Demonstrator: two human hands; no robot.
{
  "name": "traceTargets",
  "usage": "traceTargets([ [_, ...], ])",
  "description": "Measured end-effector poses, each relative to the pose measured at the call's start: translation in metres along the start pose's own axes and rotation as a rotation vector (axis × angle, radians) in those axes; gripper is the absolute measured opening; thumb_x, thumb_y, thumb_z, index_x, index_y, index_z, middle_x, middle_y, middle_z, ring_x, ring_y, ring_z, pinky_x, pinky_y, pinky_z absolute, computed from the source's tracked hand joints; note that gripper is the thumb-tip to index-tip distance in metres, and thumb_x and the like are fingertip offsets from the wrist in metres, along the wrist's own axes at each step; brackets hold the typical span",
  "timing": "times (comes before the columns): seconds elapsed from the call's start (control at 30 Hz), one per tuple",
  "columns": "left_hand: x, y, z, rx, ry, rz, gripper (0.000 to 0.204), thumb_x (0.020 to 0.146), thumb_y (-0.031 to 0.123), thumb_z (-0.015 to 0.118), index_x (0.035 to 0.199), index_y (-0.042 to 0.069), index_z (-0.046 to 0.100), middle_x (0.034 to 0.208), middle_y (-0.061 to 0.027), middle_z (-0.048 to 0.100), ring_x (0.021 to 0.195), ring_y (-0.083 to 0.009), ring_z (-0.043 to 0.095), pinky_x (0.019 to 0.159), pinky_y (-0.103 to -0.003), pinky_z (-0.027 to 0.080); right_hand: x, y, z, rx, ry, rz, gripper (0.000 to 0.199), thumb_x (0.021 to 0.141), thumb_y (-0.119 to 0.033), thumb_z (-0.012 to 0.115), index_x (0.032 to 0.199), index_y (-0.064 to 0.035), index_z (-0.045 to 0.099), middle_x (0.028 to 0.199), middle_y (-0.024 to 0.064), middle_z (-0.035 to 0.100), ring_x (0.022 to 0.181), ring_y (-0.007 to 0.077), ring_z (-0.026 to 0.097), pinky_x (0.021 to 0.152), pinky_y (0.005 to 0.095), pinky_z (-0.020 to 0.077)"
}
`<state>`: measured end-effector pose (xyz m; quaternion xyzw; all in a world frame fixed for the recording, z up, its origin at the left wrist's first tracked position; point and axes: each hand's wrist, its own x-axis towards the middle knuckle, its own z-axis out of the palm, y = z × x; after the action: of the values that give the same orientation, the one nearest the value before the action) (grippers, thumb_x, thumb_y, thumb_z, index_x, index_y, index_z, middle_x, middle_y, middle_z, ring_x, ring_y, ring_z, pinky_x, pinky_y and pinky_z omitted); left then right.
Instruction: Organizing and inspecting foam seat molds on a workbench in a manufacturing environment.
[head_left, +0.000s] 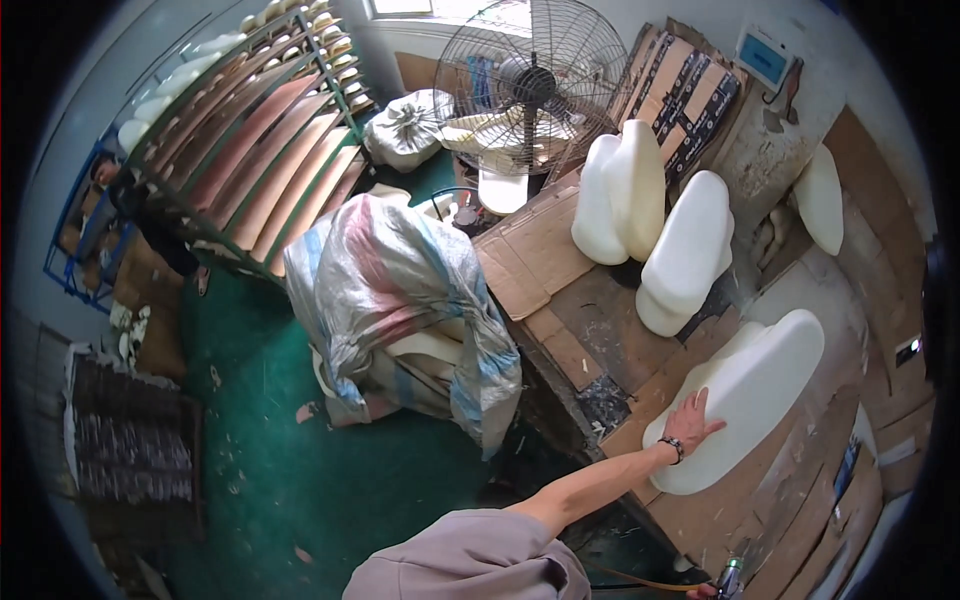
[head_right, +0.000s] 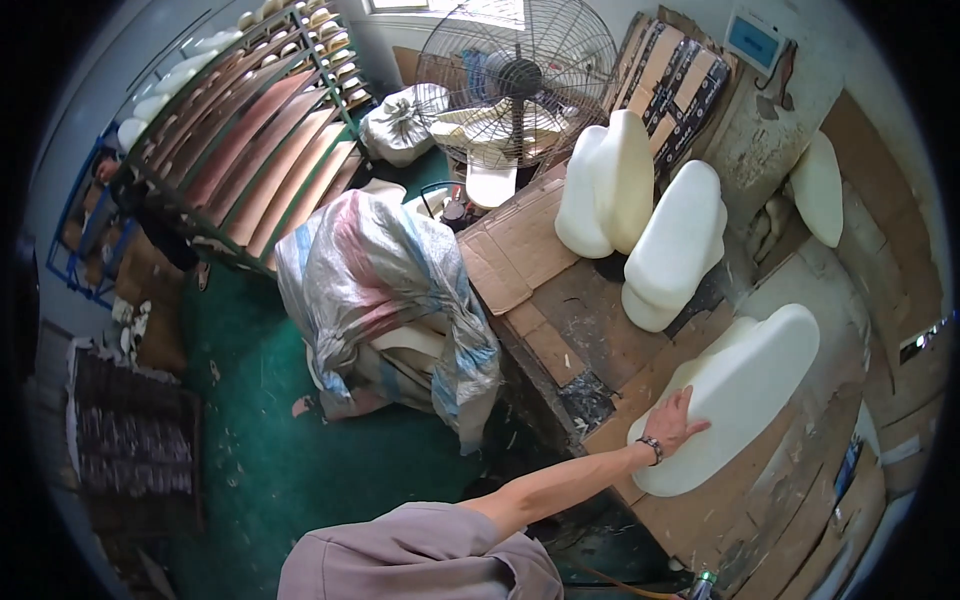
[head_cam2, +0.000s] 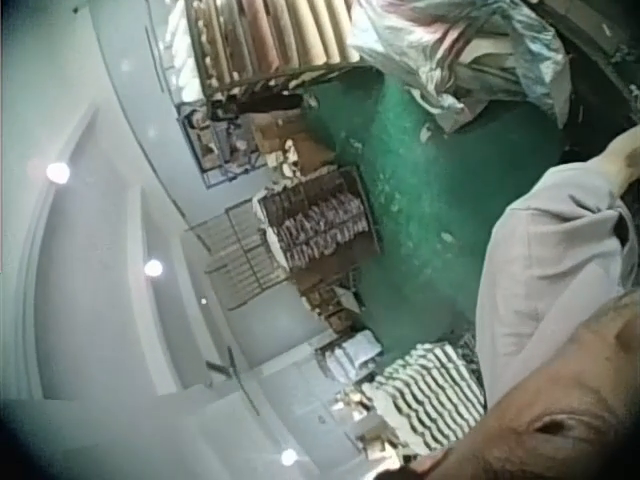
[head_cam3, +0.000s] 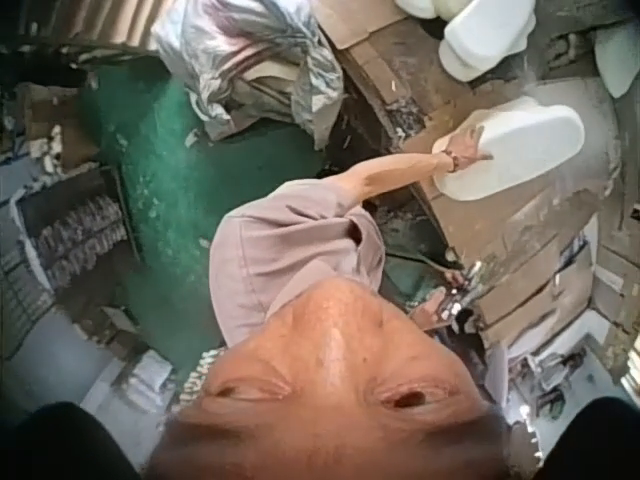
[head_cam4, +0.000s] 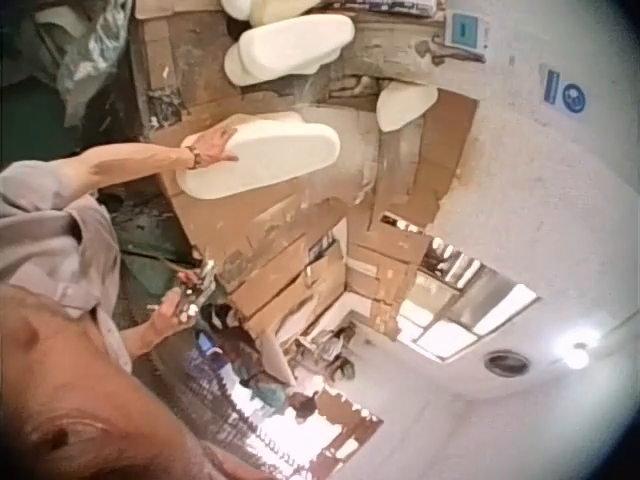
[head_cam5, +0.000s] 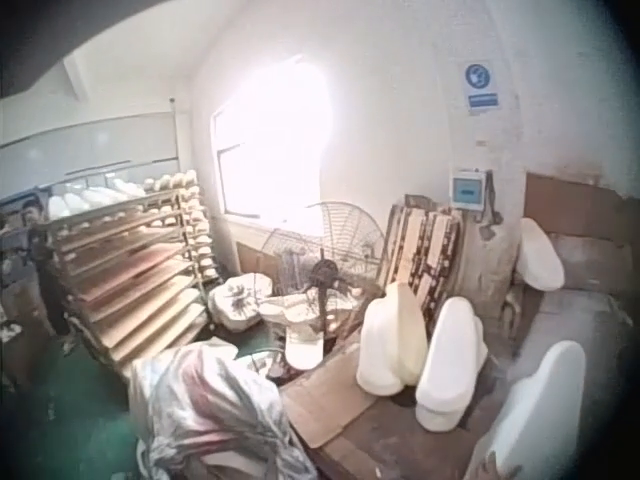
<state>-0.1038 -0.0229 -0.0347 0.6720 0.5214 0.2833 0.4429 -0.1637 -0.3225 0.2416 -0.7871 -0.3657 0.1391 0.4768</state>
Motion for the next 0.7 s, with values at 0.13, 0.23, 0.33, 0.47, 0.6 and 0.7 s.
traceTargets([
  [0.13, -0.014, 0.024, -0.005, 0.098, 0.007, 0.025, 0.089, 0.088, 0.055, 0.064, 0.151, 0.002, 0.029, 0.144, -0.0245, 0.042, 0.125, -0.0401, 0.049, 0.098, -0.051, 0.044, -0.009, 0.016, -0.035, -0.043, -0.014, 0.050, 0.025, 0.088, -0.004, 0.056, 0.109, 0.0063, 0.064, 0.096, 0.0113, 0.067, 0.081, 0.0209, 0.057, 0.079, 0.0339, 0.0485],
  [0.23, -0.028, 0.007, -0.003, 0.180, 0.031, -0.009, 0.090, 0.088, 0.052, 0.066, 0.152, 0.002, 0.027, 0.144, -0.0256, 0.042, 0.123, -0.0410, 0.049, 0.098, -0.052, 0.043, 0.002, 0.039, -0.040, 0.021, -0.125, 0.072, 0.025, 0.087, -0.004, 0.056, 0.108, 0.0056, 0.064, 0.094, 0.0104, 0.067, 0.078, 0.0193, 0.056, 0.075, 0.0329, 0.0477],
  [0.33, -0.034, -0.009, -0.002, 0.169, 0.107, -0.079, 0.092, 0.087, 0.050, 0.068, 0.154, 0.005, 0.023, 0.145, -0.0266, 0.040, 0.125, -0.0417, 0.049, 0.100, -0.055, 0.043, 0.008, 0.057, -0.033, 0.095, -0.237, 0.051, 0.026, 0.085, -0.003, 0.055, 0.108, 0.0049, 0.064, 0.090, 0.0092, 0.066, 0.072, 0.0170, 0.054, 0.069, 0.0314, 0.0461],
  [0.47, -0.045, 0.035, 0.003, 0.034, -0.102, -0.153, 0.102, 0.083, 0.050, 0.072, 0.159, 0.017, 0.014, 0.147, -0.0264, 0.039, 0.130, -0.0424, 0.046, 0.101, -0.058, 0.043, 0.005, 0.078, -0.060, 0.104, -0.160, 0.052, 0.027, 0.083, -0.002, 0.054, 0.107, 0.0040, 0.064, 0.086, 0.0077, 0.066, 0.065, 0.0140, 0.051, 0.060, 0.0294, 0.0440],
  [0.6, -0.066, -0.003, -0.001, 0.076, 0.016, -0.079, 0.113, 0.071, 0.052, 0.082, 0.156, 0.006, 0.022, 0.143, -0.0255, 0.046, 0.130, -0.0421, 0.048, 0.105, -0.050, 0.043, 0.013, 0.148, -0.089, 0.095, -0.062, -0.369, 0.026, 0.084, -0.004, 0.057, 0.109, -0.0010, 0.063, 0.079, 0.0054, 0.063, 0.060, 0.0133, 0.051, 0.050, 0.0272, 0.0390],
  [0.7, -0.071, 0.001, 0.001, 0.217, 0.097, 0.029, 0.099, 0.070, 0.048, 0.084, 0.142, -0.003, 0.039, 0.120, -0.0279, 0.061, 0.114, -0.0393, 0.058, 0.098, -0.047, 0.048, 0.000, 0.086, -0.094, 0.168, -0.054, -0.241, 0.026, 0.090, 0.002, 0.057, 0.114, 0.0068, 0.064, 0.102, 0.0149, 0.068, 0.089, 0.0228, 0.064, 0.084, 0.0363, 0.0509],
])
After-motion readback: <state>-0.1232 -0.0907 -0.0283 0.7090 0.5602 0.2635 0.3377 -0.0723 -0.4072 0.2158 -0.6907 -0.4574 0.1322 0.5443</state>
